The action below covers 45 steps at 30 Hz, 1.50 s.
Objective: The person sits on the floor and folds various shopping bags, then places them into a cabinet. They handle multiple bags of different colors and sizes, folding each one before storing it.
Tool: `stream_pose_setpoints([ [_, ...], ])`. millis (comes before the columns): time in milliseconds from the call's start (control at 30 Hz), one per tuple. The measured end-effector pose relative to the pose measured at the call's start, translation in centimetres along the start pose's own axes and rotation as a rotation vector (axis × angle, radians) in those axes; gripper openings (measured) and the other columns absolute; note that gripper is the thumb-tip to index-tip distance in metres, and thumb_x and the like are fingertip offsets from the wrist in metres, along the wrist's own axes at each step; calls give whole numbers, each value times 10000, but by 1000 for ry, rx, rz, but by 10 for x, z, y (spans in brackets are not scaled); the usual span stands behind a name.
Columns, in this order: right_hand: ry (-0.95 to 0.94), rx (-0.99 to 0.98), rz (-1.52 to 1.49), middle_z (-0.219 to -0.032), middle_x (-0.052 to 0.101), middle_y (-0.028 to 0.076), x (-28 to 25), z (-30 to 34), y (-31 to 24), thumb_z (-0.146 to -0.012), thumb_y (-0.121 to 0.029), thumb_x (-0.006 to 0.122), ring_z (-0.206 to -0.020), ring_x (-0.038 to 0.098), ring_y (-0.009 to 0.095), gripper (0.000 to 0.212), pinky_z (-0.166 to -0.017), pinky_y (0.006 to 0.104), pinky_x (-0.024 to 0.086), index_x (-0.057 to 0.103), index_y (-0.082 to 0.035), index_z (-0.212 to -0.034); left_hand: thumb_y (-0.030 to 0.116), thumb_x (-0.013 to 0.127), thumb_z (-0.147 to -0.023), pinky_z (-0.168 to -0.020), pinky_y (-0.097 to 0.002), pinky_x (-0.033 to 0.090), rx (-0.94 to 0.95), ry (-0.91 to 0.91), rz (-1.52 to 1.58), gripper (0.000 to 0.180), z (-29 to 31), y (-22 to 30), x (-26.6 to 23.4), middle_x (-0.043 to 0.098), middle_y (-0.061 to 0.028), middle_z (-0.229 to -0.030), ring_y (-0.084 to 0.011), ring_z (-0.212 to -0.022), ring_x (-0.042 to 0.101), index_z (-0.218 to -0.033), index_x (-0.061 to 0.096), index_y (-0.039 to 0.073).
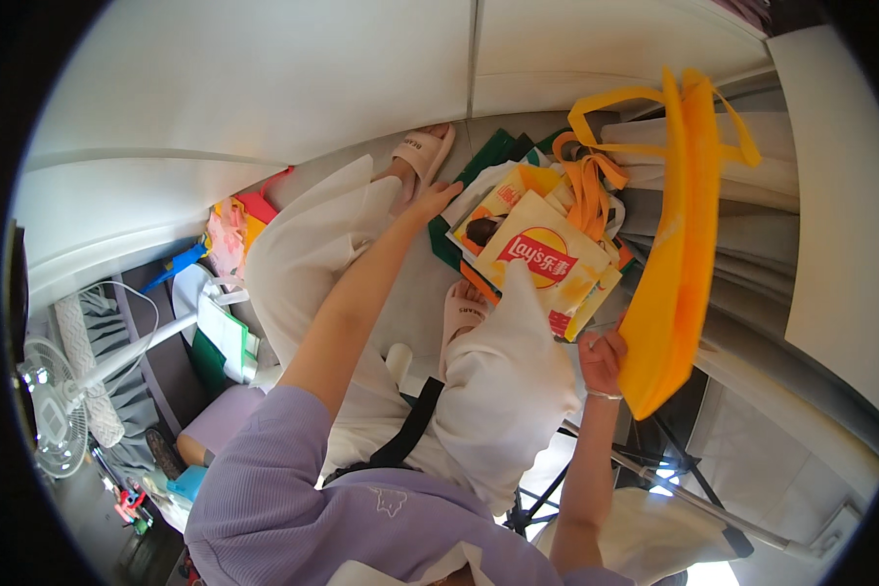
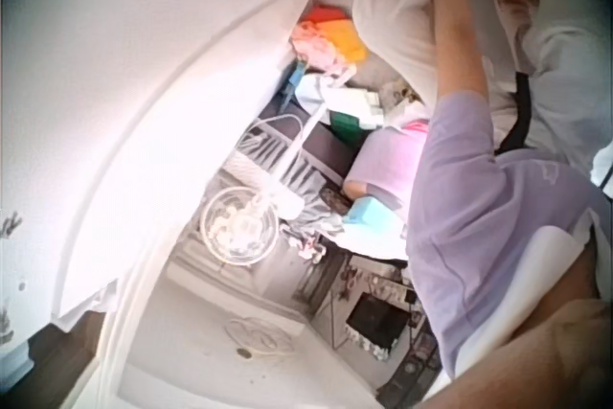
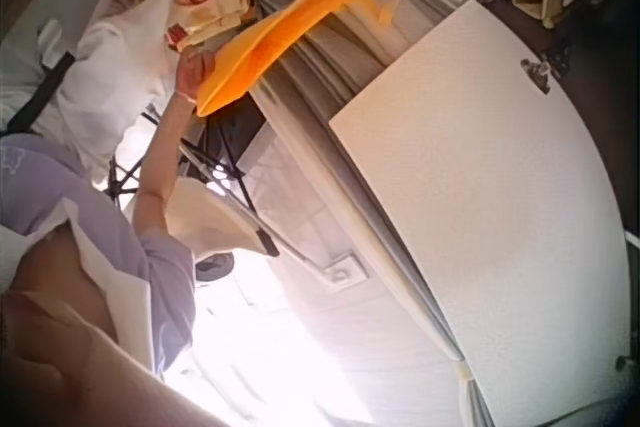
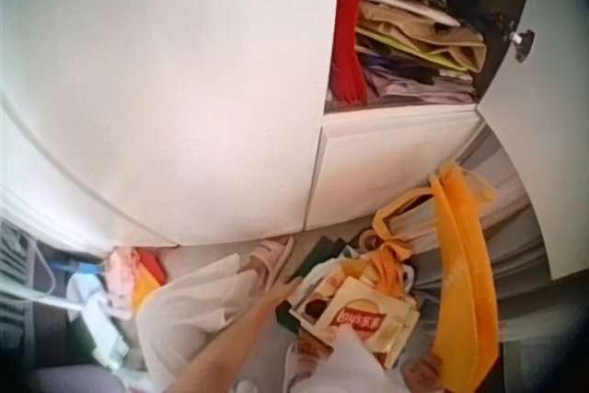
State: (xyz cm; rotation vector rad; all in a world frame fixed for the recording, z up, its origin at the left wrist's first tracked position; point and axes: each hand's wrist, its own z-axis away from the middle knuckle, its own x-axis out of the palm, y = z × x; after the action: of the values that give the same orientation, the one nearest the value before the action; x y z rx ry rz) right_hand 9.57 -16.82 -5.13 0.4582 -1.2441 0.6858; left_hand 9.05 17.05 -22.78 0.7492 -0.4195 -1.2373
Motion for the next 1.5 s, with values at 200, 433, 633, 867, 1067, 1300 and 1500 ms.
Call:
stream_pose_setpoints([
  [200, 262, -53, -60, -593, 415, -20, -52, -8, -1, -770, -153, 395, -393, 318, 46, 326, -847, 305, 269, 424, -77, -1086, 593, 442, -638, -920, -310, 170, -180, -79, 147, 845, 14, -4, -1, 213, -115, -1254, -200, -1153, 185, -1212, 206, 21],
  [433, 439, 23, 212, -663, 531, 23, -108, -41, 2, -758, -112, 375, -483, 439, 118, 225, -786, 314, 333, 492, -28, -931, 707, 314, -596, -917, -387, 136, -144, -127, 302, 911, 28, -47, 10, 197, -122, -1257, -246, -1154, 168, -1229, 175, 67],
  [633, 886, 132, 478, -1013, 480, 92, -123, -53, 22, -803, -235, 352, -887, 485, 234, 327, -717, 353, 415, 387, -56, -1074, 729, 276, -592, -939, -374, 76, -282, -84, 445, 939, 29, -55, 27, 58, -93, -1298, -231, -1182, 91, -1252, 64, 95],
  [867, 1004, 285, 577, -957, 506, 92, -122, -60, 5, -791, -230, 378, -838, 499, 205, 321, -697, 315, 430, 404, -44, -1051, 641, 328, -661, -938, -316, 149, -250, -90, 418, 858, 14, -68, 30, 71, -143, -1287, -256, -1171, 134, -1243, 96, 56],
  [1067, 1008, 364, 661, -947, 509, 89, -121, -64, 12, -787, -231, 398, -831, 500, 196, 321, -698, 309, 430, 411, -39, -1044, 311, 456, -710, -786, -352, 349, 438, 506, -37, 432, 37, 27, 11, 448, -187, -1001, -306, -941, 423, -1017, 427, 9],
  [1300, 995, 373, 806, -947, 509, 88, -120, -51, 30, -785, -233, 406, -832, 500, 193, 323, -700, 308, 429, 414, -39, -1043, 155, 510, -695, -709, -280, 392, 883, 549, -284, 270, 236, 138, -150, 518, -98, -905, -223, -854, 490, -936, 505, 34],
  [1500, 987, 410, 963, -947, 509, 86, -114, -54, 42, -784, -234, 412, -833, 499, 191, 324, -702, 307, 428, 416, -39, -1042, 181, 514, -685, -726, -363, 396, 190, 877, -626, 205, 179, -85, -262, 508, -112, -941, -219, -877, 496, -856, 544, 73],
])
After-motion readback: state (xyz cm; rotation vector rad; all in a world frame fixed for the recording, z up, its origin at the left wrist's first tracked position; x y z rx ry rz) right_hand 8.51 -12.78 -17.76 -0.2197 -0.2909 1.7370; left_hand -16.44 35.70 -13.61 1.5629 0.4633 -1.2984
